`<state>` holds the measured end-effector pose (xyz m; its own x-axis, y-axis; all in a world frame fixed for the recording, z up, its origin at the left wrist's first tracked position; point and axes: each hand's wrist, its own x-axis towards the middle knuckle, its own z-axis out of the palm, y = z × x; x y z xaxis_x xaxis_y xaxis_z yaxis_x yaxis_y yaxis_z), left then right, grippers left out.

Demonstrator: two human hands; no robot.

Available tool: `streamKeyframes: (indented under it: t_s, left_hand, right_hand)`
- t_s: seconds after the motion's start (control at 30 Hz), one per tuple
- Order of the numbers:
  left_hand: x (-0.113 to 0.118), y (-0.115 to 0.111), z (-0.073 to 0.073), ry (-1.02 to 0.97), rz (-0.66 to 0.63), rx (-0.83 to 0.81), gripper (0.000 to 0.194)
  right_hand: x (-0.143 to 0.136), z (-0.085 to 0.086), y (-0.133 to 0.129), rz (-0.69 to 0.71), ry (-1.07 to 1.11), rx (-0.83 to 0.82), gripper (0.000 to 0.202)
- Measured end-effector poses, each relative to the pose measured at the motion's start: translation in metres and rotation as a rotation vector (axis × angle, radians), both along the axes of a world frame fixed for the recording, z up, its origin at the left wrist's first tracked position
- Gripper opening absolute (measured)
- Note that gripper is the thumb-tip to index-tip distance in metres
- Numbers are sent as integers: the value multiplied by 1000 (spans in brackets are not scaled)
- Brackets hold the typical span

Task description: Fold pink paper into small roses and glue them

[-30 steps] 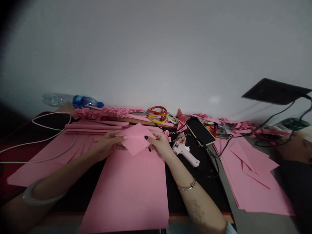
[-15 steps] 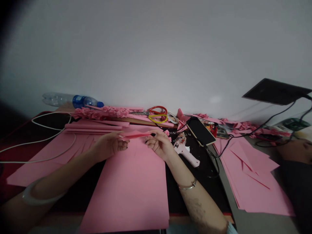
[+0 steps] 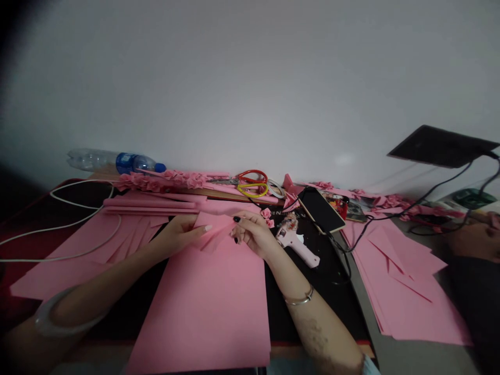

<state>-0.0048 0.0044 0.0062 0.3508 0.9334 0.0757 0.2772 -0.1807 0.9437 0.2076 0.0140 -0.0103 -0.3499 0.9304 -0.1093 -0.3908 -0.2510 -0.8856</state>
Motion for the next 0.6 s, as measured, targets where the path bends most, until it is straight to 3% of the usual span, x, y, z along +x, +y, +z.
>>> streamKeyframes:
  t_s: [0.1, 0.2, 0.27, 0.4, 0.6]
  left_hand:
    - [1, -1, -3, 166, 126, 198, 44]
    - [1, -1, -5, 207, 193, 227, 42]
    - [2, -1, -4, 163, 235, 166, 38]
    - [4, -2, 1, -89, 264, -39, 27]
    - [-1, 4, -4, -401, 147, -335, 27]
  right_hand:
    - [-6, 3, -4, 40, -123, 58, 37]
    - [-13, 7, -8, 34, -217, 93, 53]
    - [-16, 8, -11, 54, -253, 124, 50]
    - [-18, 7, -13, 123, -321, 164, 25]
    - [-13, -2, -7, -7, -231, 107, 22]
